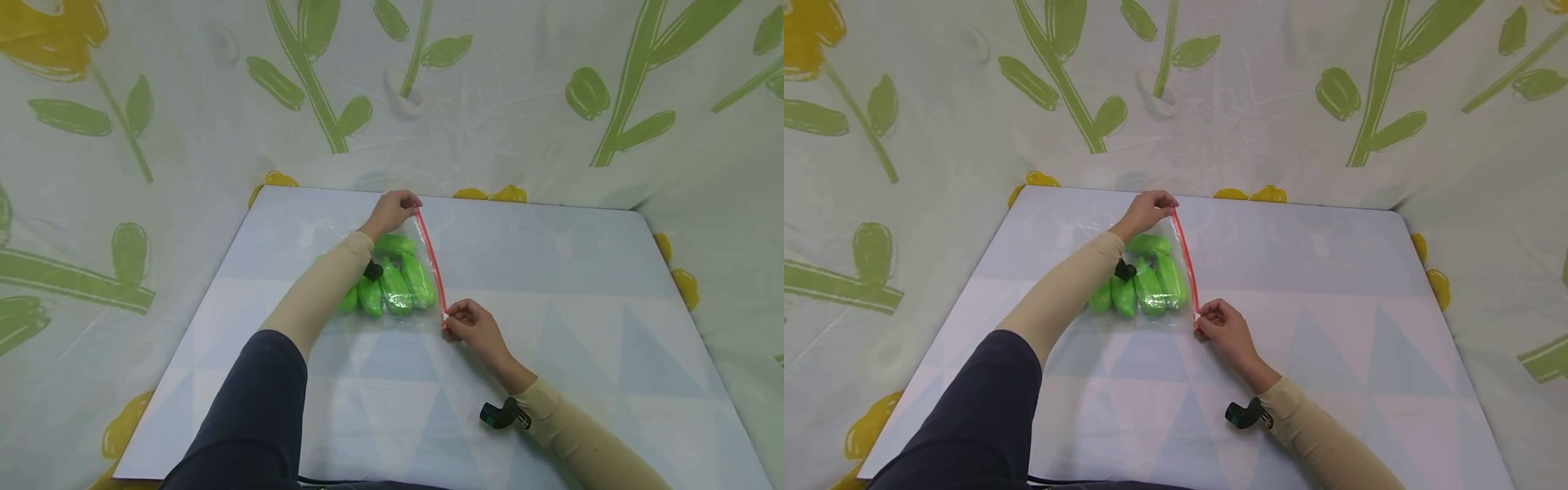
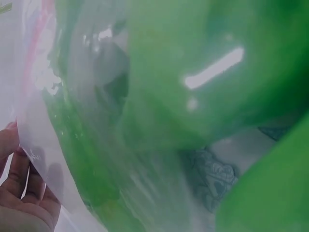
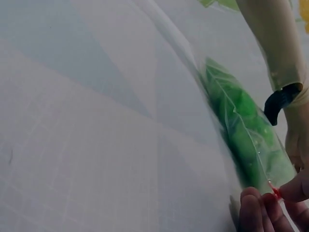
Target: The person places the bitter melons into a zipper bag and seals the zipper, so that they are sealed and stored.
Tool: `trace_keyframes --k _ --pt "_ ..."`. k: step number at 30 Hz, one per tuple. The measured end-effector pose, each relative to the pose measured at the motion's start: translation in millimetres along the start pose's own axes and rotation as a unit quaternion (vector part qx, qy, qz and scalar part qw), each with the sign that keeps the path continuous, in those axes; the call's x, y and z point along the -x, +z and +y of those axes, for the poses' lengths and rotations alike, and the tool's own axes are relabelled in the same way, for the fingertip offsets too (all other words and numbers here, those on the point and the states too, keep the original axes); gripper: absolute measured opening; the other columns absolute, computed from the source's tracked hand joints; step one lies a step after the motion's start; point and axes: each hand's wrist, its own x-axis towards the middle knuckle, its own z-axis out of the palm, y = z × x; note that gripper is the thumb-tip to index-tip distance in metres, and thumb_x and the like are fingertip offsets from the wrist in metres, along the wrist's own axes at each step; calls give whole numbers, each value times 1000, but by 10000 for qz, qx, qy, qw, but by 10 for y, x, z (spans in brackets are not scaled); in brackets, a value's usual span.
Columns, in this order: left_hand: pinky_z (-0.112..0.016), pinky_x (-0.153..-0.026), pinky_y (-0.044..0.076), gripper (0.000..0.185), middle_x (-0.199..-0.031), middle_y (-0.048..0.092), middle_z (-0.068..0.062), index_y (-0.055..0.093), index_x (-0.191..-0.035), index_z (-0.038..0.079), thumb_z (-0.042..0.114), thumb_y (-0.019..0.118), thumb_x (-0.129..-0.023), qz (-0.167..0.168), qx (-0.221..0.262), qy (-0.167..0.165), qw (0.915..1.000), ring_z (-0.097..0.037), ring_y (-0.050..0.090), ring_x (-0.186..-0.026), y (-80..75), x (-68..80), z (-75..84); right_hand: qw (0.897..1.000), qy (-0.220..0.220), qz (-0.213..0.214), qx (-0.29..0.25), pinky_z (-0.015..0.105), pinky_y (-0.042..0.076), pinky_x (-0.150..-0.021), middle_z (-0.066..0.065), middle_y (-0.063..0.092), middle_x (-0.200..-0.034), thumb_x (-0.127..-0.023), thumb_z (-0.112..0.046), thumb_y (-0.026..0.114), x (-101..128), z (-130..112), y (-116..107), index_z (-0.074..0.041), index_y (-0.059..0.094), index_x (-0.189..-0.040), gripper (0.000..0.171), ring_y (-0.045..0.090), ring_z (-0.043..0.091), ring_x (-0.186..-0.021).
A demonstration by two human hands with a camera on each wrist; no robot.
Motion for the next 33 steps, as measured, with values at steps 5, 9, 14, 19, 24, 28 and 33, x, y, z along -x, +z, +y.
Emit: trace_keyframes --k 5,9,14,19,24,28,33 --pt "-28 -85 48 26 -108 64 -3 62 -117 7 17 57 -93 -11 60 74 10000 -15 57 -101 18 27 20 9993 -116 26 355 44 57 -70 27 62 -93 -90 -5 57 2 -14 -15 7 53 -106 20 64 40 -82" --pt "-28 -87 48 27 -111 63 -4 61 -118 7 17 58 -93 19 92 73 9999 -16 56 -103 17 44 18 9968 -206 187 743 44 57 -68 23 62 -91 -89 -6 58 -22 -21 -49 5 56 -102 17 64 38 -78" --pt "-29 -89 47 27 -110 62 -5 62 -116 6 19 59 -92 195 -15 3 9998 -17 56 -104 -9 64 -17 9945 -159 296 995 35 57 -66 16 63 -88 -89 -10 59 -164 138 -122 -1 58 -101 15 65 28 -74" --pt "-29 -92 46 26 -111 62 -4 62 -114 7 22 57 -93 354 -234 -90 9991 -17 55 -106 -55 122 -41 9913 -244 359 1246 28 56 -64 10 63 -86 -89 -18 60 -276 268 -188 -7 59 -101 16 64 20 -72" --pt "-31 -93 45 27 -113 62 -2 61 -114 10 27 56 -93 486 -318 -173 9982 -17 54 -109 -147 251 27 9859 -288 473 1579 29 54 -62 6 63 -88 -90 -22 59 -328 267 -286 -10 60 -104 18 61 21 -75" --pt "-32 -95 43 26 -113 61 -2 61 -113 12 29 55 -94 479 -488 -138 9976 -18 52 -110 -195 354 61 9777 -279 576 2001 29 50 -60 5 62 -93 -92 -24 57 -349 238 -412 -13 60 -107 19 56 22 -78" --pt "-34 -95 42 25 -109 62 0 62 -110 14 31 54 -93 539 -745 -162 9956 -20 52 -111 -245 518 31 9618 -400 692 2620 31 49 -65 4 63 -103 -94 -29 53 -388 213 -595 -14 59 -111 24 56 21 -89"
